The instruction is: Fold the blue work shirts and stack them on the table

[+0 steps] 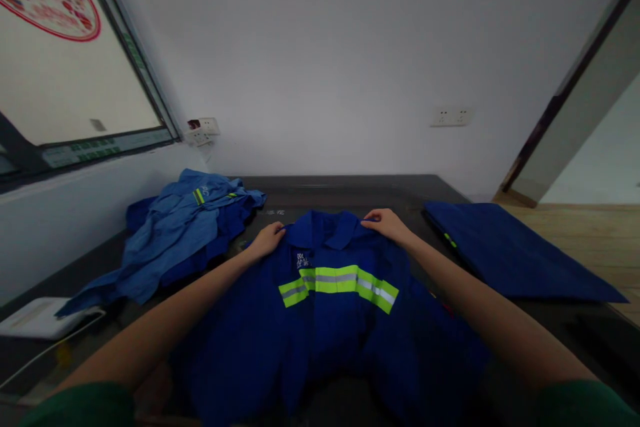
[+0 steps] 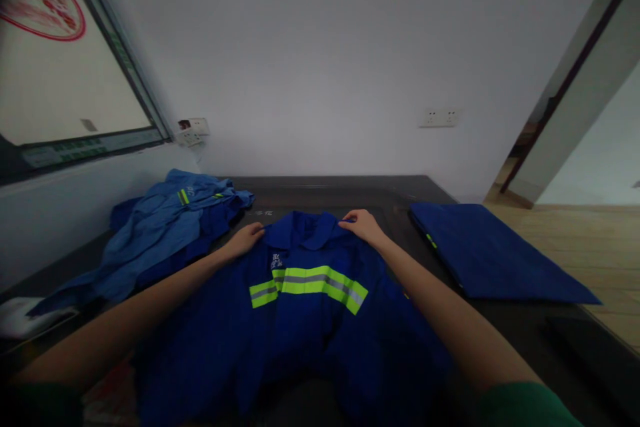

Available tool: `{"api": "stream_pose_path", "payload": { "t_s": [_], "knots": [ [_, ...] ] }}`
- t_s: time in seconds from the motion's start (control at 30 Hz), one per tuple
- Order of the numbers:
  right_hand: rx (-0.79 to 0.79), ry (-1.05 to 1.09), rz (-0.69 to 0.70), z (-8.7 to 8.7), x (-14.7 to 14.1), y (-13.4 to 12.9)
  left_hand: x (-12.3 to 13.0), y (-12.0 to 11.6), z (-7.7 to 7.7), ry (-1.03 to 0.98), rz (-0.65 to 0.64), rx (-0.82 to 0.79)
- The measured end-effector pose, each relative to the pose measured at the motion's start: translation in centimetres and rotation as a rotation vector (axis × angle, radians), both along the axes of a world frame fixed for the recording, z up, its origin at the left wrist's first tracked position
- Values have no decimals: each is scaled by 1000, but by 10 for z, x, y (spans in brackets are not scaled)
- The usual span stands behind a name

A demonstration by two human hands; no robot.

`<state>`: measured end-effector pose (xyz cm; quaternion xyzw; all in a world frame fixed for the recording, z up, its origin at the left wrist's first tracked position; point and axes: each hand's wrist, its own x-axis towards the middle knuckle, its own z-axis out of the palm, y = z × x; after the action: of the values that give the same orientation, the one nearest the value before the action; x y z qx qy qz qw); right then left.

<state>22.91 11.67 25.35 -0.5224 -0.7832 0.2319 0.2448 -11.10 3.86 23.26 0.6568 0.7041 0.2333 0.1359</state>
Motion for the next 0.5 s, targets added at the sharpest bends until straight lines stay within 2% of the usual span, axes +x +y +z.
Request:
{"api": "stream_pose_path", "payload": {
  "t_s": [0.1,0.2,0.37,0.5],
  "knots": [
    [133,89,-47,31,15,-8,1,-2,46,35,12,174],
    [270,207,-82,75,35,-19,-2,-13,109,118,-2,436],
    [565,388,-138,174,74,-51,-5,-55,225,239,-38,698],
    [815,492,-159,260,90,-89,7,-96,306,308,-56,961]
  ]
}}
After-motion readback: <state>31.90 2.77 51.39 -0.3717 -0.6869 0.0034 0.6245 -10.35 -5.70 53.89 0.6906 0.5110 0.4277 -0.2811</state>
